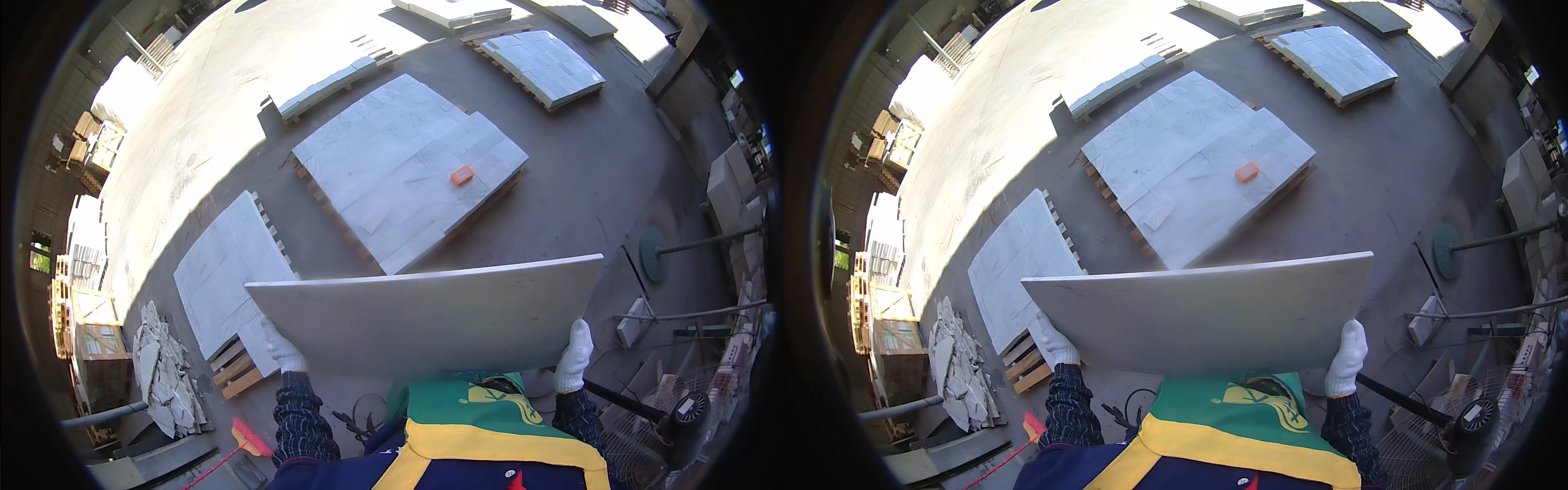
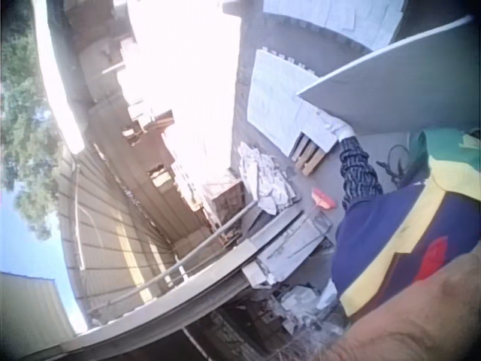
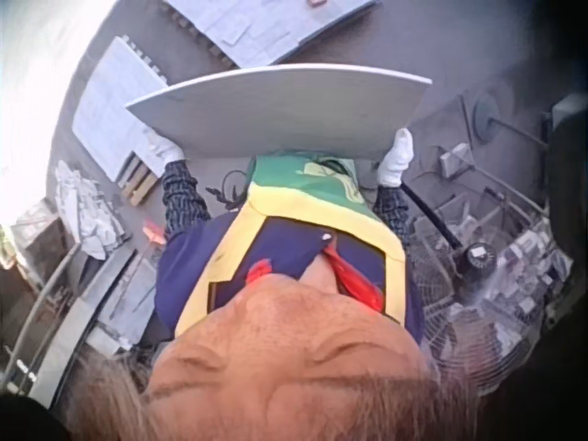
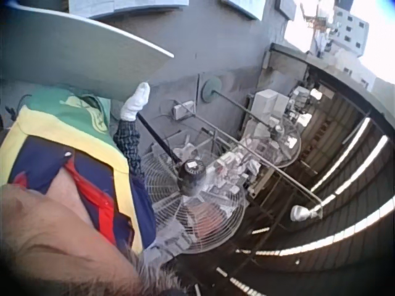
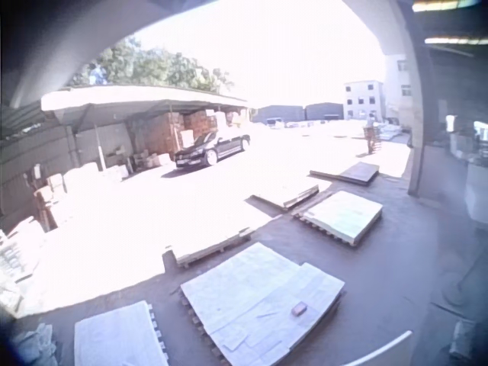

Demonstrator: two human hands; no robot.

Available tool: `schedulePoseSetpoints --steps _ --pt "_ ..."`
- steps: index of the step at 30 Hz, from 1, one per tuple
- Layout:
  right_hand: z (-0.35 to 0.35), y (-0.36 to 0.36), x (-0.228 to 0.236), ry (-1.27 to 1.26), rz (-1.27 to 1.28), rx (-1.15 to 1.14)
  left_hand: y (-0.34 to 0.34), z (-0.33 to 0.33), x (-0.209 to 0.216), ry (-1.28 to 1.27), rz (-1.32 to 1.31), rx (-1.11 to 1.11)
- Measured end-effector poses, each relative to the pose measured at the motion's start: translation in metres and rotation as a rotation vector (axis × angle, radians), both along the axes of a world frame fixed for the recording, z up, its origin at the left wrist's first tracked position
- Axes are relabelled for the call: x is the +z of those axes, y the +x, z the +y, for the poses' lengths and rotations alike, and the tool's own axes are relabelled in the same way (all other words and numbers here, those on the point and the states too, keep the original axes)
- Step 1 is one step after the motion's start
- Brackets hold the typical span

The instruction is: The person wipes a large white panel with a cloth, then uses a small tool to scrape or mark its surface. They lift the panel, carry it through the workshop, and place it on a stack of similar panels on a pallet.

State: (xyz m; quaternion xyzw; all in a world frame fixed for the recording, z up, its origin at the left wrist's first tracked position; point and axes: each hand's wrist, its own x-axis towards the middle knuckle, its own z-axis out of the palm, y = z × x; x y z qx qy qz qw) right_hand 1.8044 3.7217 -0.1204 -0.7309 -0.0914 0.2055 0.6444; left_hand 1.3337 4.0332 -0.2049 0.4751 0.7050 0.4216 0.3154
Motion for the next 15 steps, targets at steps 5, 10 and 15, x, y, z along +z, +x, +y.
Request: schedulePoseSetpoints --steps 5,10,15 --pt "0.015 0.094 -0.010 0.043 -0.047 -0.086 0.125 0.055 -0.018 -0.009 0.224 -0.207" --pt "0.028 0.221 0.009 -0.093 -0.182 -0.088 0.273 0.087 -0.031 -0.128 -0.518 -0.041" --pt "0.047 0.323 0.013 -0.147 -0.215 -0.065 0.365 0.144 -0.049 -0.194 -0.535 -0.225"
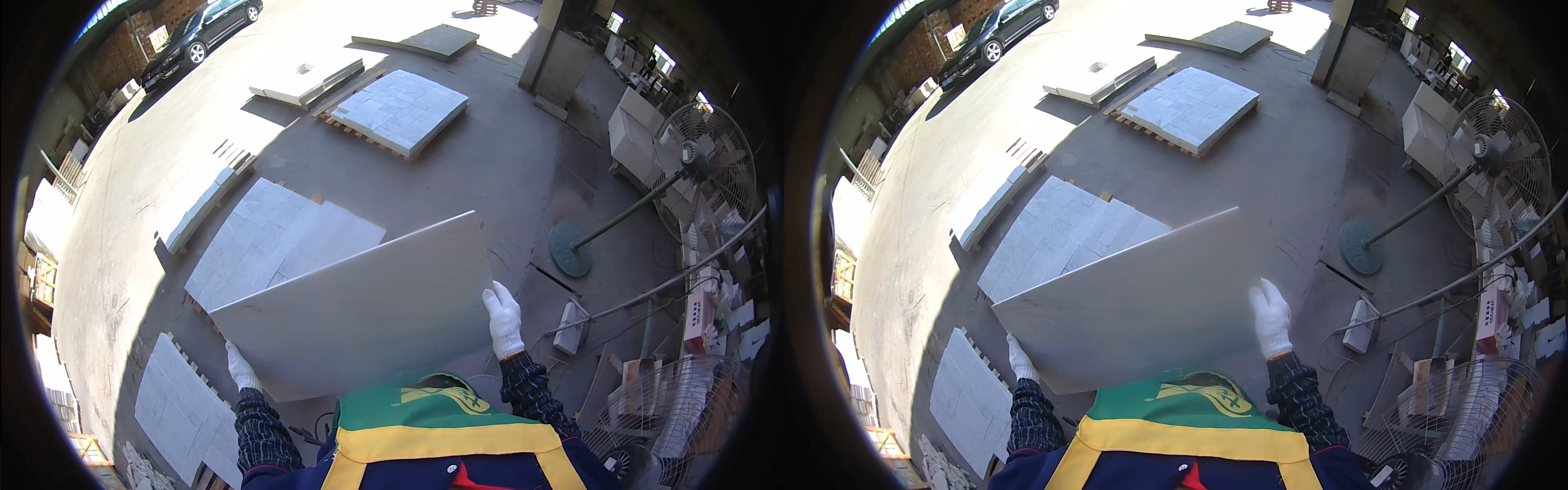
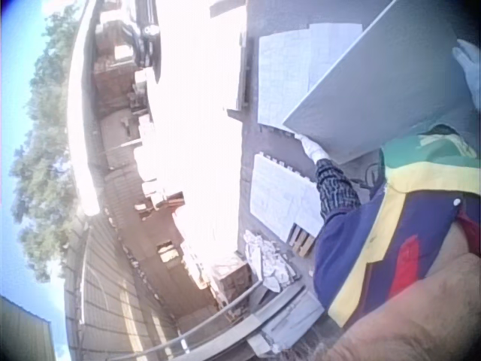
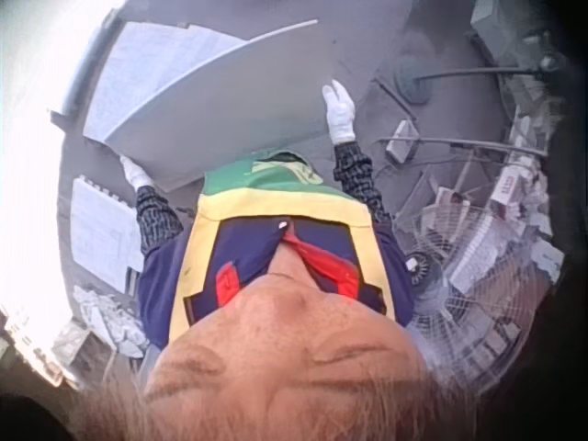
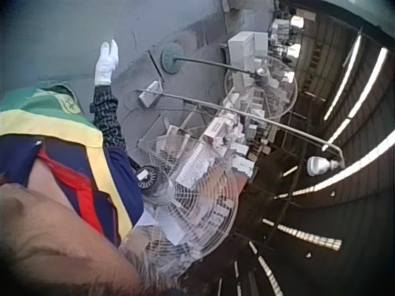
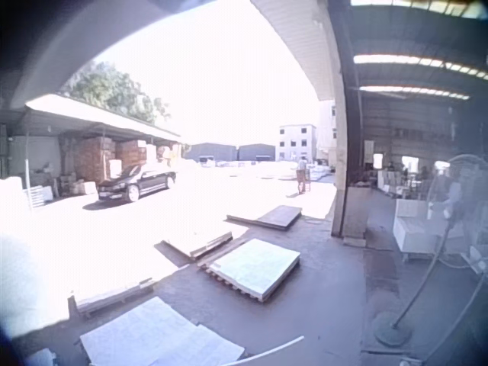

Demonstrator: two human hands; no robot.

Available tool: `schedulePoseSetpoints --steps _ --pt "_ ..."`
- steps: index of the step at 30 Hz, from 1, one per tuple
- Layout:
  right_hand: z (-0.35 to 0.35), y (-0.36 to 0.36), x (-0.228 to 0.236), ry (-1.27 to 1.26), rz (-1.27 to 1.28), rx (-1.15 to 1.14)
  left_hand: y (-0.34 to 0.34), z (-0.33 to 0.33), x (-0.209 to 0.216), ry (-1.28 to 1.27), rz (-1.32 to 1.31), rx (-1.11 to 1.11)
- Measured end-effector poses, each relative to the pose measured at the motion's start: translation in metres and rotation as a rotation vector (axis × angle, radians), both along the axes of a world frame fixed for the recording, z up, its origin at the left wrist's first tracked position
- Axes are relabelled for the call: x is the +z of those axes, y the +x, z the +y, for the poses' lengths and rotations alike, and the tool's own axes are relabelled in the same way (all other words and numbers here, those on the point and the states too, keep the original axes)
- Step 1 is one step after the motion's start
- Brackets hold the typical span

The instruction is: The person wipes a large white panel with a cloth, then uses a small tool to scrape or mark its surface. They lift the panel, carry it through the workshop, and place it on a stack of similar panels on a pallet.

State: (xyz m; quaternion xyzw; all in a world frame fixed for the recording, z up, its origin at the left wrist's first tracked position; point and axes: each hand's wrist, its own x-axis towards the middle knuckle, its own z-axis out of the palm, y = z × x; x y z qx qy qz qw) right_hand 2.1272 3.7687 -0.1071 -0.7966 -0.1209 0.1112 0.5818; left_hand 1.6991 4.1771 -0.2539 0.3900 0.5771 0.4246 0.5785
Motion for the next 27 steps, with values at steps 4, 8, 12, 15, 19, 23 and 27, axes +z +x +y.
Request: schedulePoseSetpoints --steps 4,8,12,15,19,23,27 --pt "0.005 0.071 -0.021 -0.029 0.076 -0.033 0.073 0.048 -0.018 0.033 0.094 -0.111" --pt "0.018 0.154 -0.032 -0.111 0.019 -0.045 0.198 0.086 -0.034 -0.008 -0.067 -0.187" --pt "0.044 0.256 -0.006 -0.229 -0.004 -0.102 0.353 0.141 -0.038 0.012 -0.157 -0.347" --pt "0.053 0.324 0.015 -0.273 0.058 -0.123 0.454 0.183 -0.037 0.023 -0.109 -0.484" --pt "0.051 0.380 0.017 -0.284 0.041 -0.177 0.572 0.206 -0.039 0.015 0.078 -0.517" --pt "0.055 0.447 -0.002 -0.298 0.178 -0.257 0.675 0.223 -0.029 0.044 0.216 -0.674" --pt "0.059 0.546 -0.018 -0.412 0.160 -0.189 0.768 0.230 -0.037 0.057 0.301 -0.687"
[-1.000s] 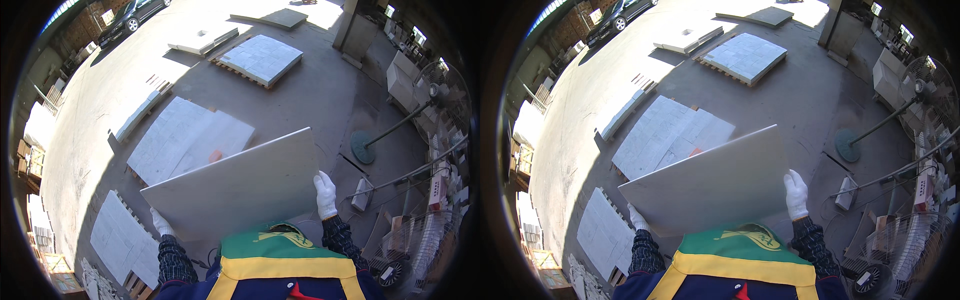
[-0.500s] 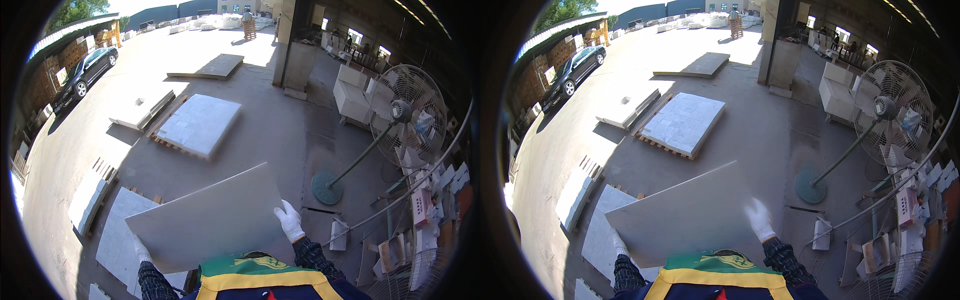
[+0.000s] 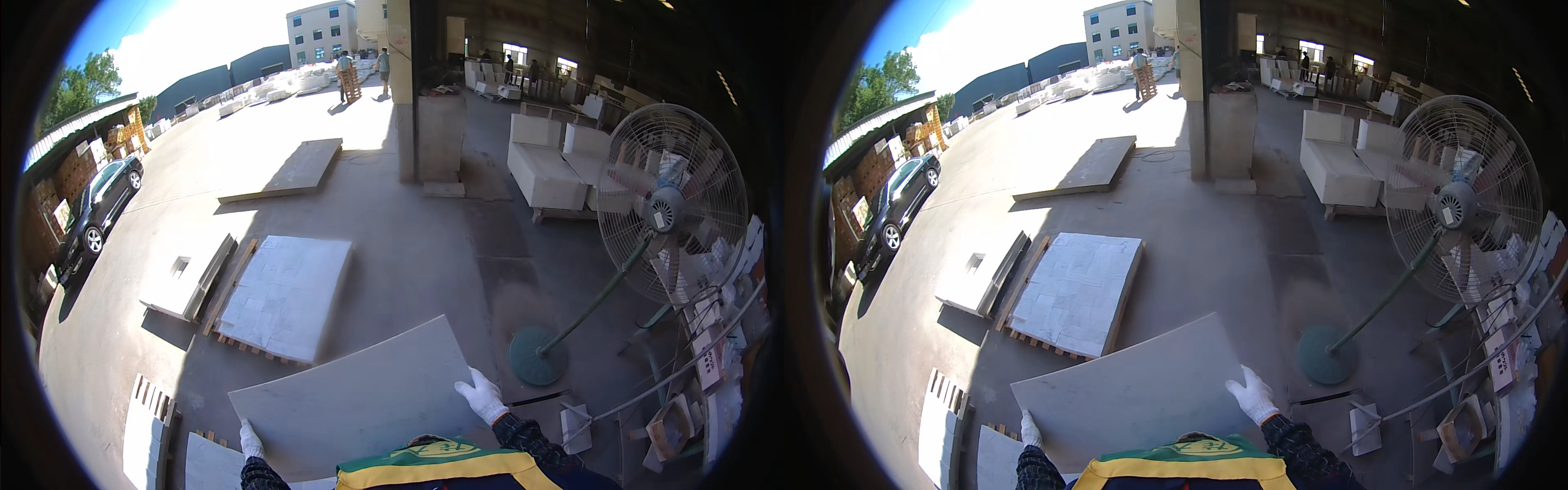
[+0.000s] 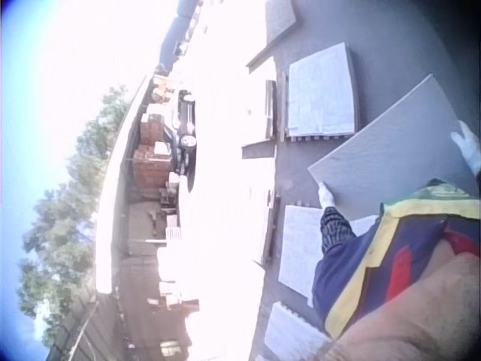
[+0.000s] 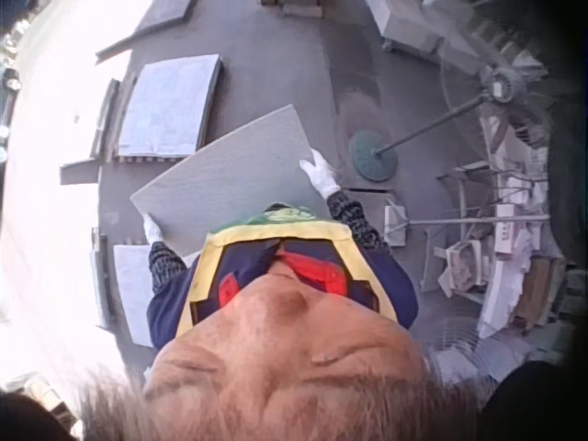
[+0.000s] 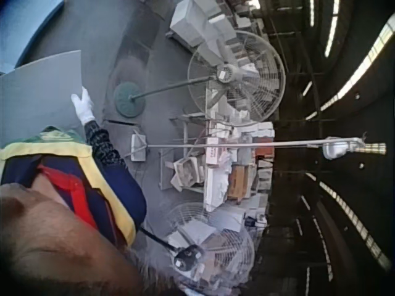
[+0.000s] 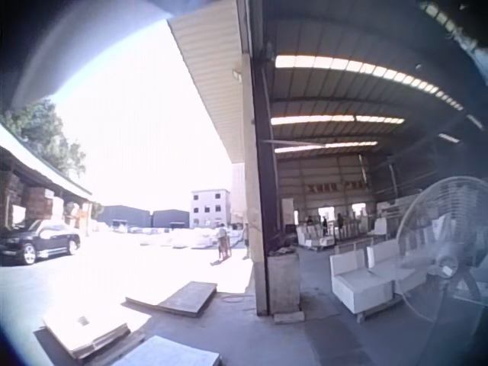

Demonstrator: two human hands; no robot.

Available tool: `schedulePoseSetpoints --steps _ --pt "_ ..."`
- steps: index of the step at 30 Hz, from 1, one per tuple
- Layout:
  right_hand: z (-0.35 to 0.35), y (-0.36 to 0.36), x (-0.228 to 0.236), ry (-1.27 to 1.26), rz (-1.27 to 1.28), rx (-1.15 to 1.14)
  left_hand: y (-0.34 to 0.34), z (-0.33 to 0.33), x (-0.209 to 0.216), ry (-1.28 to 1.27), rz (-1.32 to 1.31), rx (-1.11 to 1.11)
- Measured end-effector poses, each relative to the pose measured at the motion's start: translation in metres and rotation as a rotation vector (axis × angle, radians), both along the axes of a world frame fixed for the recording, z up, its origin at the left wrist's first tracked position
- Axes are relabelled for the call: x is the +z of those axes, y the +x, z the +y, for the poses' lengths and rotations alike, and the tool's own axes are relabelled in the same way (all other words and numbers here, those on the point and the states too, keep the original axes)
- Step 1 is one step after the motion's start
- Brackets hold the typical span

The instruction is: The person wipes a large white panel with a cloth, then uses a small tool to scrape or mark its surface. They lift the panel, carry it through the workshop, and place it on a stack of similar panels on a pallet.

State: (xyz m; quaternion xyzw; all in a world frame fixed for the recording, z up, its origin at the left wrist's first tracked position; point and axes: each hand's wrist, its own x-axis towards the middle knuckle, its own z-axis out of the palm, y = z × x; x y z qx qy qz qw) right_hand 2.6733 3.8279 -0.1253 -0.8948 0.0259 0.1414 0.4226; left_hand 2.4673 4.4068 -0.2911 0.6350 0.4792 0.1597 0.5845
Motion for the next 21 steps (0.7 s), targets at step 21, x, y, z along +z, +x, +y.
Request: schedulePoseSetpoints --steps 21 --pt "0.117 0.571 0.052 -0.257 -0.081 0.306 0.572 0.073 0.036 0.130 0.022 0.002"
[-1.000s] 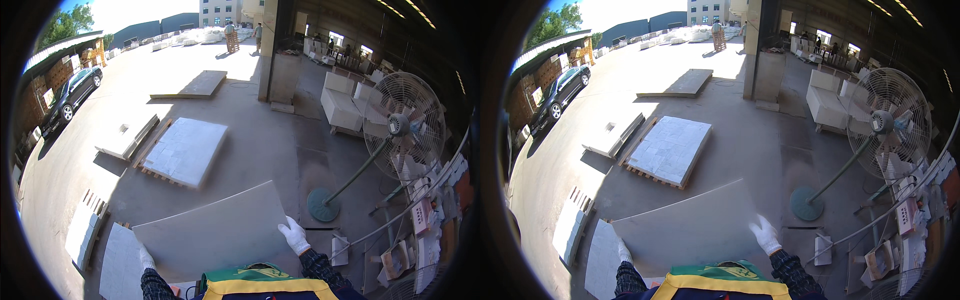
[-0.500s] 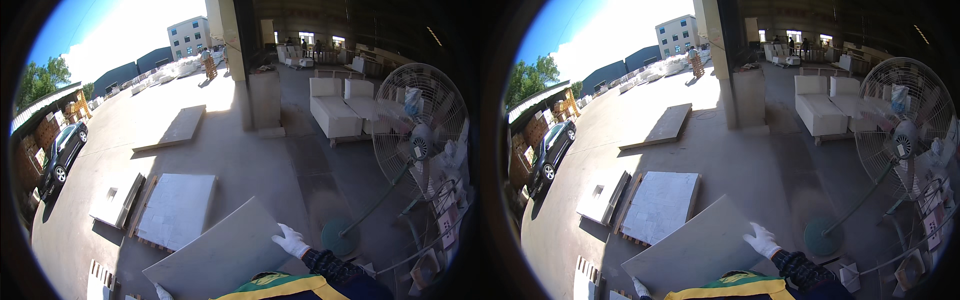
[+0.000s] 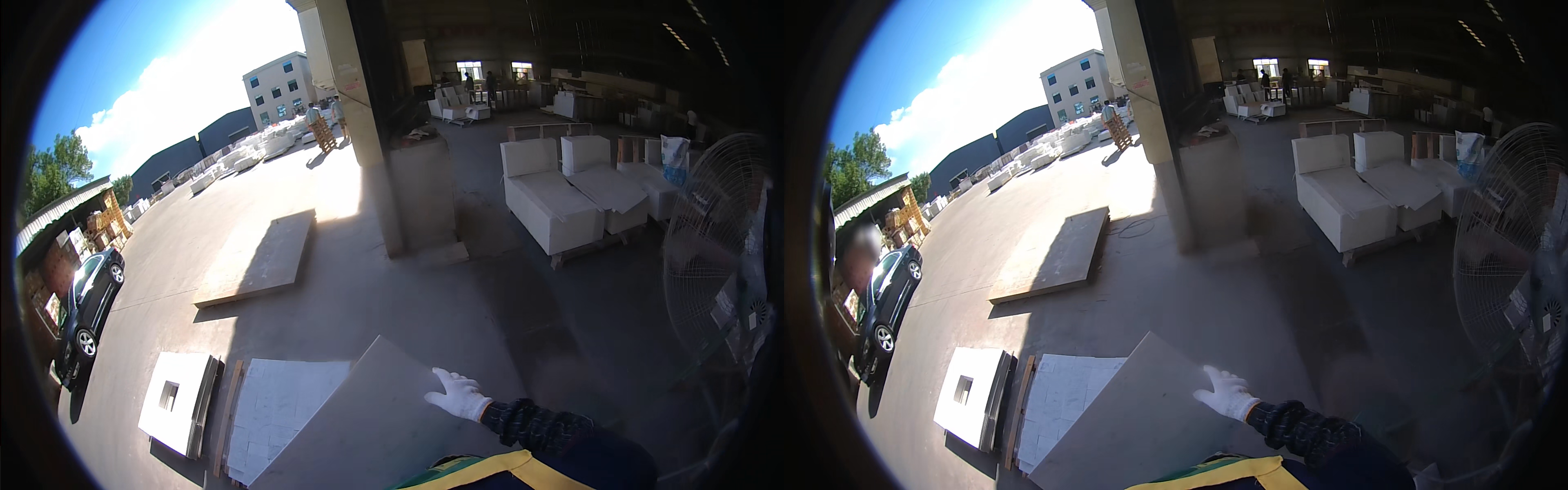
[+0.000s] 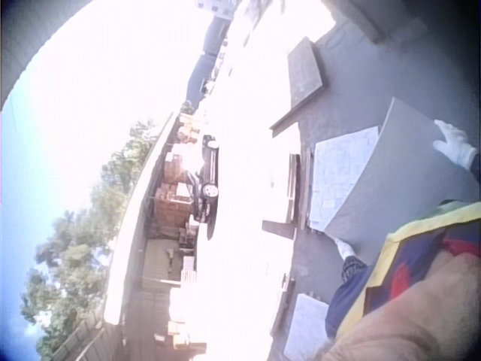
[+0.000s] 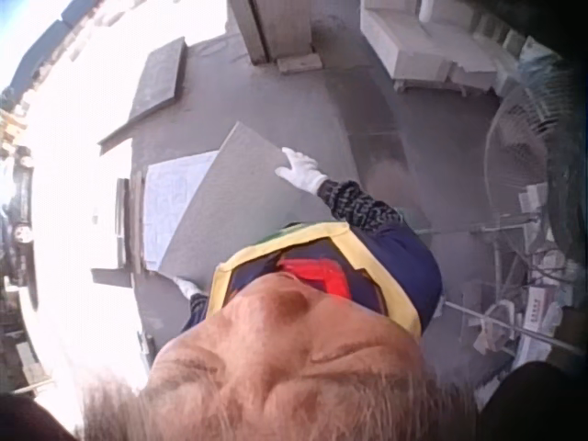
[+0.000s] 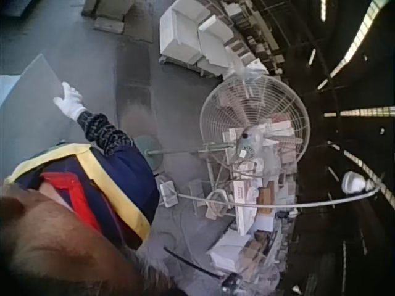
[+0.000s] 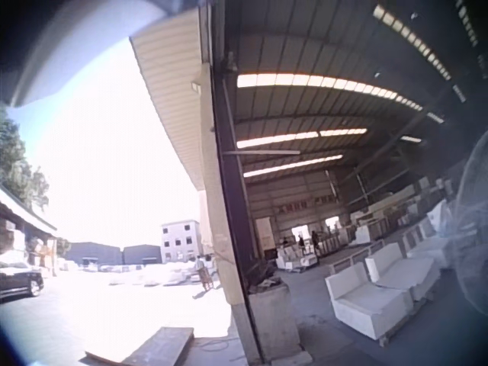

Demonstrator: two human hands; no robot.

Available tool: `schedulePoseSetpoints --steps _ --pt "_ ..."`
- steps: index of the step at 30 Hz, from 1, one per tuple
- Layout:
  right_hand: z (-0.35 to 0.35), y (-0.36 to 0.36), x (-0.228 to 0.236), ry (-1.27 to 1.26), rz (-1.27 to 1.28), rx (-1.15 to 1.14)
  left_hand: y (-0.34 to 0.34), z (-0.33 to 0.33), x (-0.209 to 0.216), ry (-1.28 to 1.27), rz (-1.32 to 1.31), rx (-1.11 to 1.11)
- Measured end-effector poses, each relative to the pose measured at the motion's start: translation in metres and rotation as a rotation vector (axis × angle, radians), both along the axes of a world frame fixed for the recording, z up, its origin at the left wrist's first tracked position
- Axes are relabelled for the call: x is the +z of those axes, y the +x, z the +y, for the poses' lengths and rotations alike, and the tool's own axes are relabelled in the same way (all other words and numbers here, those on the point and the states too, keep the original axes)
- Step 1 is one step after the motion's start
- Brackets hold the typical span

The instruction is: The person wipes a large white panel with a cloth, then uses a small tool to scrape or mark its surface. They lift the panel, carry it through the workshop, and place it on a stack of similar panels on a pallet.

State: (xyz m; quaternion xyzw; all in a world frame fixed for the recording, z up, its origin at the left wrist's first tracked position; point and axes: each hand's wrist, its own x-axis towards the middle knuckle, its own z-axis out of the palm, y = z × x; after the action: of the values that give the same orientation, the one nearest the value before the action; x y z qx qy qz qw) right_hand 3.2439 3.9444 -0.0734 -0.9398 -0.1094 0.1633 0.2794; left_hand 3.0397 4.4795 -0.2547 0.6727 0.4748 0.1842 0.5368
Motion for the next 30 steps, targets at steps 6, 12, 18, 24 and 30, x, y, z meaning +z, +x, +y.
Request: schedulePoseSetpoints --steps 6,12,18,24,30 --pt "0.012 0.118 -0.007 -0.026 0.096 -0.112 0.242 0.021 0.044 0.023 -0.053 -0.240" --pt "0.032 0.231 -0.037 0.010 0.207 -0.146 0.412 0.017 0.056 0.015 -0.087 -0.372" --pt "0.091 0.402 -0.036 0.061 0.049 0.040 0.504 0.020 0.056 -0.019 -0.082 -0.276" --pt "0.175 0.537 -0.011 0.091 0.106 0.289 0.585 0.056 0.075 -0.023 -0.057 -0.098" --pt "0.277 0.646 -0.019 0.108 0.043 0.494 0.646 0.118 0.059 -0.041 -0.093 0.033"
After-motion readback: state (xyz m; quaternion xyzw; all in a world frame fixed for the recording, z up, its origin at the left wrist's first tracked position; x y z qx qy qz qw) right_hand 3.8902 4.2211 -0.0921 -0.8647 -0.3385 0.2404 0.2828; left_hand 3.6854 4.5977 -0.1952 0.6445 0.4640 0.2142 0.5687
